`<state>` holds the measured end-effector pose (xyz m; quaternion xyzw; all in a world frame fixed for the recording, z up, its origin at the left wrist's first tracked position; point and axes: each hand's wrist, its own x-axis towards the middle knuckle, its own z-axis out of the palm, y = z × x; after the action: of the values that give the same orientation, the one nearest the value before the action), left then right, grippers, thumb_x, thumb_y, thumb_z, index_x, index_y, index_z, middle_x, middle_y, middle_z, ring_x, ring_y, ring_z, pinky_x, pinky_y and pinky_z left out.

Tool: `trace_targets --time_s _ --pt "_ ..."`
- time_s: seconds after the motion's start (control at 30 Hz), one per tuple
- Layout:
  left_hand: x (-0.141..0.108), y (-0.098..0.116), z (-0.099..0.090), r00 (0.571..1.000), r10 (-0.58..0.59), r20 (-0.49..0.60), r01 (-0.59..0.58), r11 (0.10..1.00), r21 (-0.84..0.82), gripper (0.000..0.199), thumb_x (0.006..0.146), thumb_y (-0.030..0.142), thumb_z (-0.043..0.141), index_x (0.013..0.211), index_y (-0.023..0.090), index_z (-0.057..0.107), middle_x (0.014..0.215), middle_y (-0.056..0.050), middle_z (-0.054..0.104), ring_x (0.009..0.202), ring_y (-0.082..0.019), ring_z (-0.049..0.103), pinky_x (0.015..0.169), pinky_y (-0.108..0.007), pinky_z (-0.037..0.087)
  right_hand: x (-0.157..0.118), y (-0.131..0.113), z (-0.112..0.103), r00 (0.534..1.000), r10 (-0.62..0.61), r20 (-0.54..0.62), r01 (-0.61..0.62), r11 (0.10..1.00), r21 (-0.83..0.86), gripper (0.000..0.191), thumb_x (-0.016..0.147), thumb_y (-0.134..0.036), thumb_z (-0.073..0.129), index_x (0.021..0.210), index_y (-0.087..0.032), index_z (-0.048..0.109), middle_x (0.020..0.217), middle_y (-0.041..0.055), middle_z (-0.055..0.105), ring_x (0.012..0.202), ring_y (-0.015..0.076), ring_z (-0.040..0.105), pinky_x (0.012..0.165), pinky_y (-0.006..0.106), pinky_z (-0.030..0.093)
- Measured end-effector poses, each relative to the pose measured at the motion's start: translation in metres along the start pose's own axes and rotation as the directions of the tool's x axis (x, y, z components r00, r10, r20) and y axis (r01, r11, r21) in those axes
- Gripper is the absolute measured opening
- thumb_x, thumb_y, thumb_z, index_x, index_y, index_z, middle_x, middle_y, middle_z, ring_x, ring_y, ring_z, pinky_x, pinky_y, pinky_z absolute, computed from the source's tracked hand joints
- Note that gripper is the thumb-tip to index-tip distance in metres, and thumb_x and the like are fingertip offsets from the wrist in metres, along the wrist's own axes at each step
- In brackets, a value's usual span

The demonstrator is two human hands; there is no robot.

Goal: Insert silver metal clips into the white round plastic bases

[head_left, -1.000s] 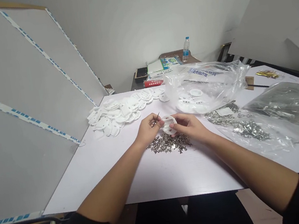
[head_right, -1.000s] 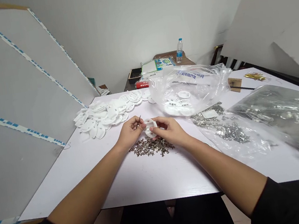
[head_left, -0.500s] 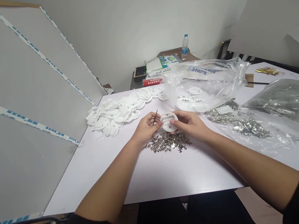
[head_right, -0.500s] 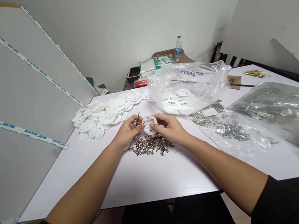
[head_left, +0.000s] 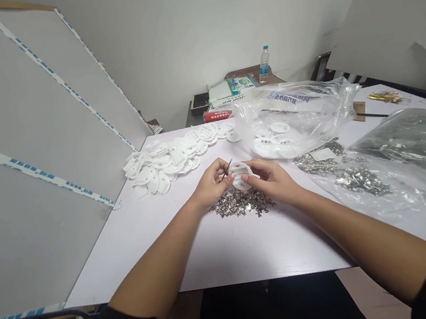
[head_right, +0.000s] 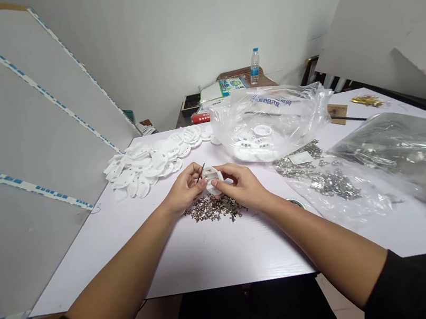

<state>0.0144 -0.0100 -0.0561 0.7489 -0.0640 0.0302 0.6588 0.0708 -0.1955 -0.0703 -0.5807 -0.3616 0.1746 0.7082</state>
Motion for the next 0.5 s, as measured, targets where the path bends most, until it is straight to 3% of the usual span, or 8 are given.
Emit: trace_targets --time_s 0.1,0.3,0.5 --pt "0.000 0.002 0.000 1.000 -0.005 0.009 0.006 0.999 -0.052 0.044 0.079 0.048 0.075 0.090 0.019 0.044 0.076 0.004 0.050 0.045 -0.001 0.034 0.042 -0.021 0.023 0.001 0.000 -0.002 1.000 0.002 0.019 -0.002 1.000 0.008 0.039 0.085 -0.046 0.067 0.116 -0.023 0.068 0.097 0.0071 0.064 0.082 0.0183 0.064 0.071 0.038 0.062" --pt "-0.002 0.010 0.003 1.000 -0.013 0.014 0.014 0.997 -0.082 0.043 0.078 0.045 0.076 0.091 0.019 0.045 0.079 0.004 0.052 0.046 -0.001 0.037 0.042 -0.021 0.026 0.002 0.002 -0.006 0.993 -0.115 -0.001 0.113 0.978 -0.177 0.044 0.087 -0.045 0.066 0.126 -0.025 0.062 0.107 0.0091 0.064 0.093 0.0222 0.062 0.081 0.042 0.056" --pt "-0.006 0.014 0.012 0.989 -0.118 0.084 0.124 0.990 -0.069 0.048 0.080 0.052 0.072 0.092 0.021 0.038 0.067 0.006 0.053 0.045 -0.004 0.039 0.046 -0.020 0.029 -0.003 0.002 -0.001 0.974 -0.212 0.075 0.225 0.921 -0.317 0.078 0.073 -0.041 0.079 0.139 -0.024 0.041 0.124 0.0125 0.059 0.108 0.0275 0.060 0.089 0.043 0.053"
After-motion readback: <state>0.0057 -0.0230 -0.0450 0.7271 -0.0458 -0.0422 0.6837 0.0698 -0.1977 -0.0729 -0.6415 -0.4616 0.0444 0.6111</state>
